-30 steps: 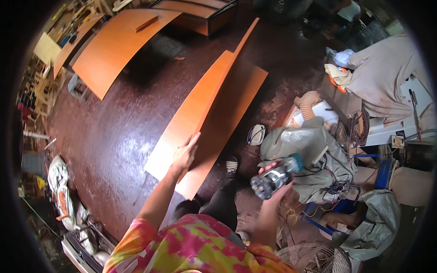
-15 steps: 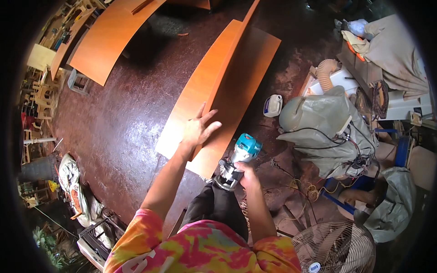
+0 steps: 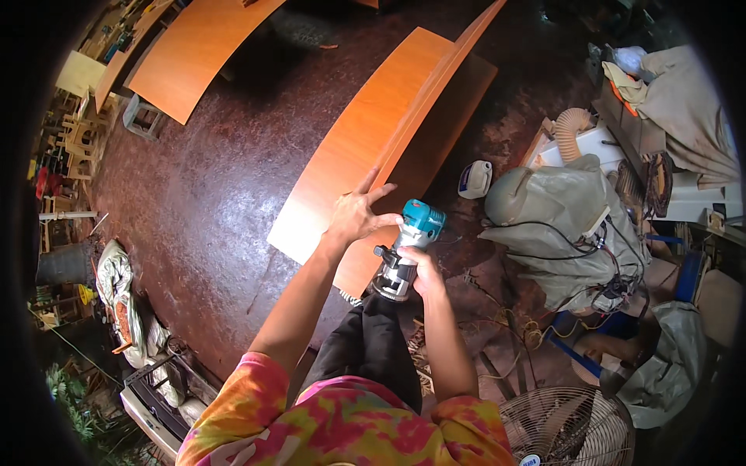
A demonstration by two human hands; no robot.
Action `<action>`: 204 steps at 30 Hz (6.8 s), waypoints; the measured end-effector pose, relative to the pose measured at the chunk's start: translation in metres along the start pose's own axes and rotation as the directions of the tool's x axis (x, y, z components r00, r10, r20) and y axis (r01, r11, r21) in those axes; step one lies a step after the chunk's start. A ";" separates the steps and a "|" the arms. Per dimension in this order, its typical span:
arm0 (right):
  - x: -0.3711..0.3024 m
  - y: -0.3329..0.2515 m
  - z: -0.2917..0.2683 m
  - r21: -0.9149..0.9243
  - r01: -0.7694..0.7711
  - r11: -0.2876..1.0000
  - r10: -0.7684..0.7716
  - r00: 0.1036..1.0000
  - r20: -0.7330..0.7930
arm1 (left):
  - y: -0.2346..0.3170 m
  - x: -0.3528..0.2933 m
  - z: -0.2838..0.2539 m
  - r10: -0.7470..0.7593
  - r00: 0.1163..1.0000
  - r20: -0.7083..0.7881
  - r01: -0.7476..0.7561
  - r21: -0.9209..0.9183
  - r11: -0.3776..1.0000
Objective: The person applies glue from a container onto a cloth and wipes it along the edge of a wooden board. Then, the person uses a handheld router to trim the edge of a different wooden board on a table.
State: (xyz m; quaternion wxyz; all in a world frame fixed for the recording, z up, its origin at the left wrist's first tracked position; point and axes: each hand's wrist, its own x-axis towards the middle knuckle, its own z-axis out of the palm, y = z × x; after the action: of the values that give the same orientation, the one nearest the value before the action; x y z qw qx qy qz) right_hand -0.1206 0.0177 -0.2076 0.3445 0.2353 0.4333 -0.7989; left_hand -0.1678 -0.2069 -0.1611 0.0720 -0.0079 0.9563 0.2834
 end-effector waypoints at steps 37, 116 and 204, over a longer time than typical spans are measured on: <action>-0.036 0.107 -0.139 0.477 0.221 0.850 -0.282 0.958 0.058 | 0.004 -0.038 0.014 -0.171 0.977 -0.128 0.156 -0.117 0.981; -0.003 0.039 -0.076 0.011 0.269 0.963 -0.269 0.963 -0.019 | 0.056 -0.053 0.055 -0.008 0.999 -0.040 0.006 -0.052 0.999; -0.149 0.145 0.001 -0.122 0.636 0.762 -0.647 0.742 -0.177 | -0.081 -0.217 0.037 -0.106 0.949 -0.298 -0.023 -0.399 0.917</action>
State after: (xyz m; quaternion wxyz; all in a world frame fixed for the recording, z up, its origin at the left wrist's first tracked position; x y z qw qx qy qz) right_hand 0.0857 0.0124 -0.1840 0.0075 0.1450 0.5425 -0.8274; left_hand 0.0567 -0.2609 -0.2047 -0.0778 -0.0879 0.8775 0.4651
